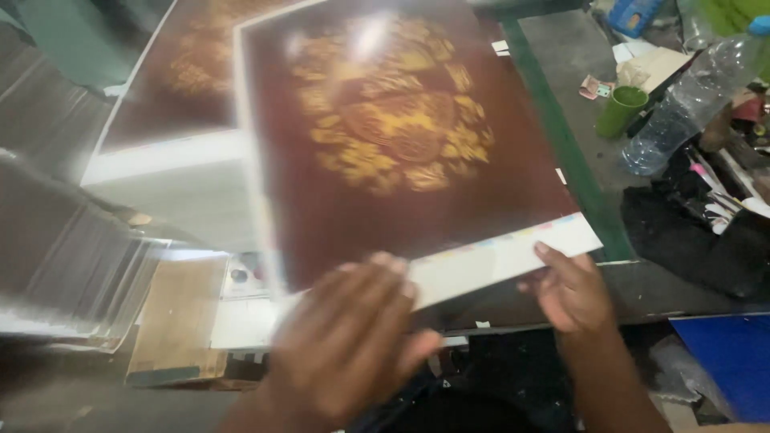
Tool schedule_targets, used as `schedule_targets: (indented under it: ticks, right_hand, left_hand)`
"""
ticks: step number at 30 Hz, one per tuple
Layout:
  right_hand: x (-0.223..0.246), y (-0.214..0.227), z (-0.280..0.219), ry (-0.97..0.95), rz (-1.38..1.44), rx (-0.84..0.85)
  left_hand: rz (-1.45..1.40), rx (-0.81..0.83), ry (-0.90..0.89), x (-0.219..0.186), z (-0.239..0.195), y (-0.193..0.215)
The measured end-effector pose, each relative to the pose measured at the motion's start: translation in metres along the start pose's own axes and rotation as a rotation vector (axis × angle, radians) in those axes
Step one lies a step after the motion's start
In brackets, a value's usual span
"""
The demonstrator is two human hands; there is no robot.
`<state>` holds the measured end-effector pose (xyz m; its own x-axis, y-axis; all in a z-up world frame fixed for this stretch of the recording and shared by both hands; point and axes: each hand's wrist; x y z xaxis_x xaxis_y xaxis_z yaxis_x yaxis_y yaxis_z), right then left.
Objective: Sorting and stacking printed sheets into piles in a print shop finishing area.
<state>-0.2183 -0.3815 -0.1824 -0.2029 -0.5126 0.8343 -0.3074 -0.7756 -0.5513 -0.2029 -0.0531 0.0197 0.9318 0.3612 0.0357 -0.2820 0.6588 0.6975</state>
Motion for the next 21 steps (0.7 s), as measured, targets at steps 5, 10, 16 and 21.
schedule_targets:
  ticks: [5,10,16,21]
  right_hand:
    - [-0.053,0.111,-0.005,0.098,-0.053,-0.144]
    - [-0.070,0.194,-0.050,0.142,-0.102,-0.370]
    - [-0.055,0.200,-0.091,0.184,-0.252,-0.546]
    - [-0.070,0.230,-0.107,0.266,-0.266,-0.510]
  left_hand:
    - [0.218,-0.161,0.337,0.064,-0.053,-0.011]
    - [0.293,-0.171,0.385,0.128,-0.053,-0.026]
    - [0.345,-0.081,0.389,0.185,-0.038,-0.056]
    - [0.370,-0.051,0.434,0.208,-0.047,-0.078]
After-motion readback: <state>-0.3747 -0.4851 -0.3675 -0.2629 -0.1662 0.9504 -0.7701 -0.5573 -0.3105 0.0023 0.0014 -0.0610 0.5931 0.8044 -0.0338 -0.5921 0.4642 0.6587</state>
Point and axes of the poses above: each hand's wrist, its own z-axis towards the middle knuckle, its own y-axis out of the back of the hand, x = y × z, and after that the axes turned 5 degrees about y, right-handed
